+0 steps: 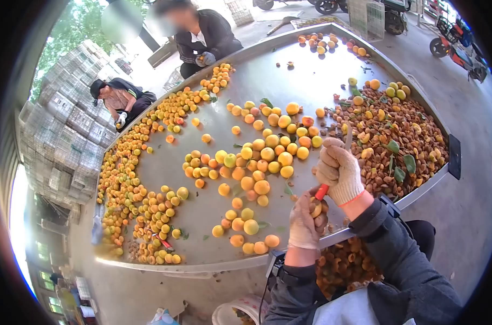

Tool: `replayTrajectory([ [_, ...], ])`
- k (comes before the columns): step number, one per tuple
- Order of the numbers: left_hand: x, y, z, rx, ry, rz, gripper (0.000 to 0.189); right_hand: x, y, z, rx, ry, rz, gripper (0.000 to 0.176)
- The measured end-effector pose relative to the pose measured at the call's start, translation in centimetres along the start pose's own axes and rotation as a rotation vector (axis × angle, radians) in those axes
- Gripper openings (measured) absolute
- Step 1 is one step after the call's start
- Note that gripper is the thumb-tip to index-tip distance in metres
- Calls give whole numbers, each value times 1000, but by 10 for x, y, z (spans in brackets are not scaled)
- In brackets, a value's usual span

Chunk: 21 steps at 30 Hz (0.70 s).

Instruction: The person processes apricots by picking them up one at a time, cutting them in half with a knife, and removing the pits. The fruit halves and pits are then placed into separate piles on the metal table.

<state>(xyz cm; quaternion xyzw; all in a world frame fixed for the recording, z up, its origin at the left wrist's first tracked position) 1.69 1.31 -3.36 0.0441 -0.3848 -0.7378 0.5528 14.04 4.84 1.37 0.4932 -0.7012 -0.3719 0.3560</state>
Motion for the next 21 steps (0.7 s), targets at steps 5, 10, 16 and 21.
replayTrajectory([
  [5, -12, -15, -6, 454, -135, -69, 44, -11, -19, 3, -185, 82, 0, 11],
  [10, -13, -23, 16, 345, 249, 11, 53, 19, -2, -6, 971, -254, -91, 12],
  [16, -12, -15, 18, 341, 135, 44, 37, 28, 6, 10, 1910, -290, -493, 24],
  [21, -8, -21, 23, 312, 195, 35, 42, 25, 13, 3, 1932, 45, -306, 27],
])
Point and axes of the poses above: each hand's wrist, its own x-axis away from the middle knuckle, its own y-axis out of the palm, z = x × y, the point moved 3 cm from there along -x, towards the middle knuckle, and after that the axes turned 5 degrees about x, right-handed, at the moved point
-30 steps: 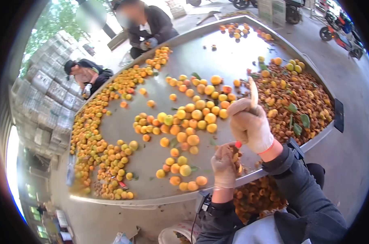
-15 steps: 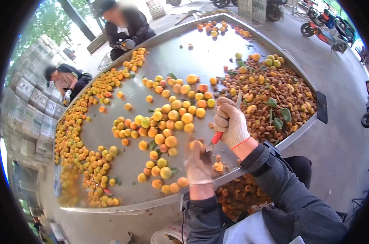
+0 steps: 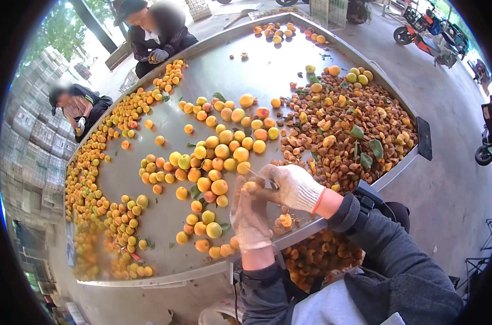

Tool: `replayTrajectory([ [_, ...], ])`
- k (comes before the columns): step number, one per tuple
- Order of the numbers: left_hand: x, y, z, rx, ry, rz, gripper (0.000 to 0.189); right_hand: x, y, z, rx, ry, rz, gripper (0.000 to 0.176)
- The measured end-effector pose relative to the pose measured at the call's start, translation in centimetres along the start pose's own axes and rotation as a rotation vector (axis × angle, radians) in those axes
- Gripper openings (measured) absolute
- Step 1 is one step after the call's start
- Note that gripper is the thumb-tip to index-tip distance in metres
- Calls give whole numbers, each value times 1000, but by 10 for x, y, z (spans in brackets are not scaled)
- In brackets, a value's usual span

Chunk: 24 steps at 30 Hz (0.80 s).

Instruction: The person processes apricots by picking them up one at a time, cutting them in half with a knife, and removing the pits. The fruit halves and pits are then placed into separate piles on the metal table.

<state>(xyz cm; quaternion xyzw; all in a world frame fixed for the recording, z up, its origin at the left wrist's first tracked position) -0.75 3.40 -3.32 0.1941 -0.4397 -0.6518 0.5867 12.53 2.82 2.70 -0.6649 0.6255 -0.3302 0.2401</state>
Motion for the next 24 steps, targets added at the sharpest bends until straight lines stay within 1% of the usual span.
replayTrajectory([
  [1, 1, 5, 3, 15, 48, 28, 44, -1, 2, 0, -7, -144, 166, 32],
  [2, 1, 9, 2, 16, 45, 25, 44, -1, 6, 4, -5, -143, 168, 32],
  [4, 1, 13, 3, -330, 213, 125, 39, -4, 10, 5, 71, -145, 131, 31],
  [8, 4, 19, 7, -281, 202, 190, 36, -7, 10, 7, 127, -216, 158, 33],
  [10, 5, 16, 13, -250, 156, 186, 38, -1, 14, 1, -56, -306, 151, 33],
  [11, 5, 15, 14, -248, 156, 188, 38, -2, 14, -1, -48, -236, 131, 31],
  [13, 5, 14, 13, -198, 78, 160, 37, -6, 11, 1, -30, -232, 126, 31],
  [14, 5, 14, 12, -192, 83, 165, 37, -7, 11, 3, -13, -229, 118, 30],
  [15, 7, 16, 10, -320, 127, 160, 36, -4, 10, 0, 59, -296, 173, 26],
  [16, 8, 16, 10, -448, 170, 160, 34, -4, 12, 0, 62, -305, 156, 26],
  [17, 10, 14, 11, -440, 174, 177, 34, -3, 13, 2, 94, -278, 187, 23],
  [19, 11, 16, 11, -340, 195, 106, 31, -5, 8, 0, 122, -222, 270, 16],
  [20, 15, 18, 18, -326, 197, 104, 31, -8, 3, 11, 76, -162, 366, 14],
  [22, 29, 27, 31, -308, -32, -115, 31, -21, 4, 40, -155, -61, 343, 14],
  [23, 33, 26, 36, -299, -31, -119, 31, -23, 0, 41, -35, -72, 188, 17],
  [24, 39, 32, 34, -564, -146, -443, 31, -27, -4, 37, -29, -71, 187, 17],
])
Point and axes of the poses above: each hand's wrist, its own x-axis away from the middle knuckle, its own y-axis out of the palm, z = x × y, the point moved 3 cm from there along -x, towards the middle knuckle, and after that the axes turned 5 degrees about x, right-handed, at the moved point
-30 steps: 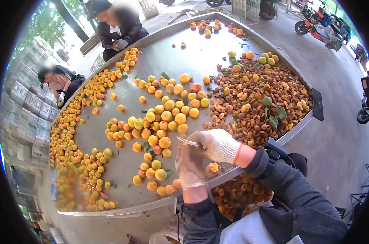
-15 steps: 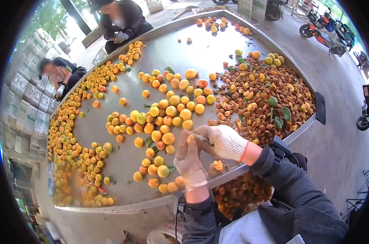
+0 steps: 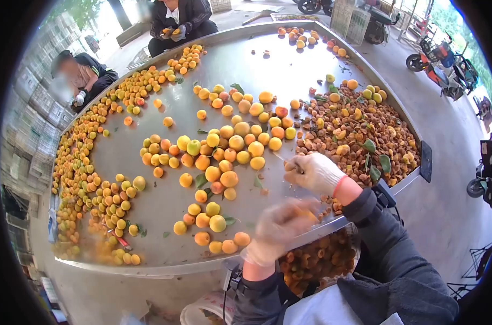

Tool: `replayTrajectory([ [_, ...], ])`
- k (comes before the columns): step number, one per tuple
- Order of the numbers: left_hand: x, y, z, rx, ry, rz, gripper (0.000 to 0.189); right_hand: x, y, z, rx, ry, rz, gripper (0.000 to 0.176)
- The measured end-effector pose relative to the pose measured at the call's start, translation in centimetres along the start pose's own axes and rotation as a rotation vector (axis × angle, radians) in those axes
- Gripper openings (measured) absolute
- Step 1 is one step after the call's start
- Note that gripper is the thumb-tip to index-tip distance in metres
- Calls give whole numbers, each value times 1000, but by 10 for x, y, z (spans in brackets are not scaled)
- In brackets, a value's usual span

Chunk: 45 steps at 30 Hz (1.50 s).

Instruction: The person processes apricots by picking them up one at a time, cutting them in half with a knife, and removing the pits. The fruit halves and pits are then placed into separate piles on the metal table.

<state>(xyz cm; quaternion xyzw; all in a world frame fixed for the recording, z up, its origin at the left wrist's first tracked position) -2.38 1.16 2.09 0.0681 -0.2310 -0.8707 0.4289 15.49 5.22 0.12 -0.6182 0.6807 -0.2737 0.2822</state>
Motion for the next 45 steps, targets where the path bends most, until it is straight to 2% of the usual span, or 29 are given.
replayTrajectory([
  [1, 4, 8, -3, -269, -83, -332, 32, -7, 4, -6, 181, 5, -81, 21],
  [2, 3, 9, -5, -266, -85, -334, 32, -13, 9, -12, 360, 9, -163, 26],
  [4, 4, 18, 0, -306, 225, -457, 33, -30, 27, -11, 304, -2, -129, 31],
  [5, 3, 13, -4, -242, 103, -305, 35, -37, 33, -16, 342, -62, -110, 30],
  [6, 2, 10, -1, -243, 103, -305, 35, -44, 42, -19, 380, -122, -90, 30],
  [8, 0, -17, 4, -63, -119, 265, 37, -58, 76, -15, 440, -211, -52, 31],
  [10, -3, -52, -20, 229, 215, 449, 36, -59, 76, -13, 523, -217, -91, 35],
  [11, -4, -58, -17, 231, 221, 451, 36, -53, 63, -20, 144, -84, -195, 37],
  [12, -3, -67, -15, 309, 223, 601, 37, -43, 50, -31, -236, 54, -296, 39],
  [13, -2, -73, -16, 388, 220, 750, 40, -30, 33, -48, -396, 201, -327, 42],
  [14, -5, -73, -19, 391, 220, 749, 40, -22, 27, -48, -393, 202, -326, 42],
  [16, -16, -66, -30, 362, 13, 728, 48, -4, 16, -51, -450, -64, -242, 43],
  [17, -18, -61, -31, 361, 13, 717, 48, 2, 15, -53, -353, -266, -112, 41],
  [18, -20, -52, -30, 337, 5, 594, 45, 4, 13, -53, -347, -265, -103, 41],
  [19, -22, -43, -29, 315, -2, 473, 43, 7, 11, -54, -184, -317, -80, 40],
  [20, -22, -39, -26, 319, -2, 465, 43, 8, 8, -55, -22, -366, -60, 40],
  [22, -21, -33, -18, 372, 111, 350, 39, 15, -1, -64, -21, -335, -80, 39],
  [23, -21, -33, -18, 371, 113, 351, 39, 21, -7, -67, -90, -249, -52, 38],
  [24, -21, -32, -18, 470, 158, 320, 41, 26, -10, -68, -160, -163, -24, 37],
  [25, -21, -32, -18, 568, 202, 287, 45, 33, -10, -67, -164, -166, -23, 37],
  [27, -20, -34, -20, 582, 214, 239, 49, 50, -6, -57, -305, 52, -116, 26],
  [28, -21, -32, -20, 599, 222, 188, 54, 55, -5, -55, -309, 57, -111, 26],
  [30, -20, -25, -19, 609, 216, 146, 55, 64, 2, -53, -286, 48, -282, 18],
  [32, -21, -20, -17, 623, 214, 106, 56, 64, 3, -51, -280, -25, -258, 20],
  [34, -20, -17, -17, 638, 209, 78, 57, 62, 2, -52, -259, 63, -255, 24],
  [37, -19, -17, -16, 684, 235, 113, 56, 66, 2, -53, -403, 100, -259, 23],
  [44, -22, -14, -18, 614, 267, 173, 55, 68, 9, -41, -409, 41, -249, 22],
  [45, -19, -9, -12, 543, 223, 237, 57, 67, 9, -41, -405, 36, -259, 21],
])
Point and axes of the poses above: each hand's wrist, its own x-axis away from the middle knuckle, its own y-axis out of the palm, z = x × y, the point moved 3 cm from there along -x, towards the middle knuckle, and after that the axes turned 5 degrees about x, right-handed, at the moved point
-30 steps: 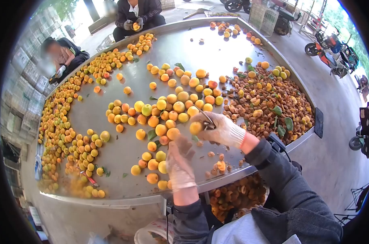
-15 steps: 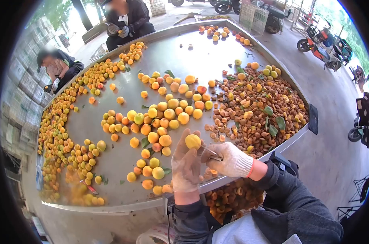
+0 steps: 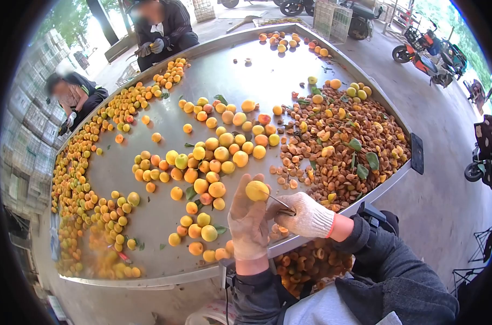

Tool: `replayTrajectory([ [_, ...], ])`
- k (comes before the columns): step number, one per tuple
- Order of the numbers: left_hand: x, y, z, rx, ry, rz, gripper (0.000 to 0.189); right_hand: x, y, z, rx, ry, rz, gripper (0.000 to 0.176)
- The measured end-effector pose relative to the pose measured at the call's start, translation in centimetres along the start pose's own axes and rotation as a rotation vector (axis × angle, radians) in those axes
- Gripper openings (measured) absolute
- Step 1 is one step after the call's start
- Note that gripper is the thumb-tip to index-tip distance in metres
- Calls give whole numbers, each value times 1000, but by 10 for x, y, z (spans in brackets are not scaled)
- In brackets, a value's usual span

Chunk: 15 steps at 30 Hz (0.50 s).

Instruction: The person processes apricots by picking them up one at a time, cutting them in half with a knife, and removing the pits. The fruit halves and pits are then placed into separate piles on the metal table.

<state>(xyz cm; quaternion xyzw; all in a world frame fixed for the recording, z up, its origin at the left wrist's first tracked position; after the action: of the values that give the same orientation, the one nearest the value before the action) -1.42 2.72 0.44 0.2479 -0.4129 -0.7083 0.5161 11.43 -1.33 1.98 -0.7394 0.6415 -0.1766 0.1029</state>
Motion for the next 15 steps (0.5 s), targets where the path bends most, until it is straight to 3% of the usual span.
replayTrajectory([
  [2, 2, 3, 0, -82, -18, 61, 58, -2, -3, 0, 5, -2, -10, 20],
  [4, 3, 4, -3, -353, 24, -46, 56, -6, -7, 2, 67, 107, -73, 19],
  [9, -1, 12, -6, -296, 65, -53, 54, -16, -6, 12, 68, 243, -135, 23],
  [11, -3, 14, -6, -204, 110, -38, 52, -19, -4, 9, 407, -55, 130, 22],
  [15, -3, 8, -13, -329, 45, 115, 51, -14, 1, 12, 490, -1, 207, 19],
])
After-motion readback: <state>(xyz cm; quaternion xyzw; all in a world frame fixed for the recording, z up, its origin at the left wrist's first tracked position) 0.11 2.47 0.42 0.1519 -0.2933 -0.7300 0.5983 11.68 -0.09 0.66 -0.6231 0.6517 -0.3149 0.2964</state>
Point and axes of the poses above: each hand's wrist, its own x-axis away from the middle knuckle, its own y-axis out of the palm, z = x × y, the point moved 3 cm from there along -x, towards the middle knuckle, and after that the axes turned 5 degrees about x, right-handed, at the moved point
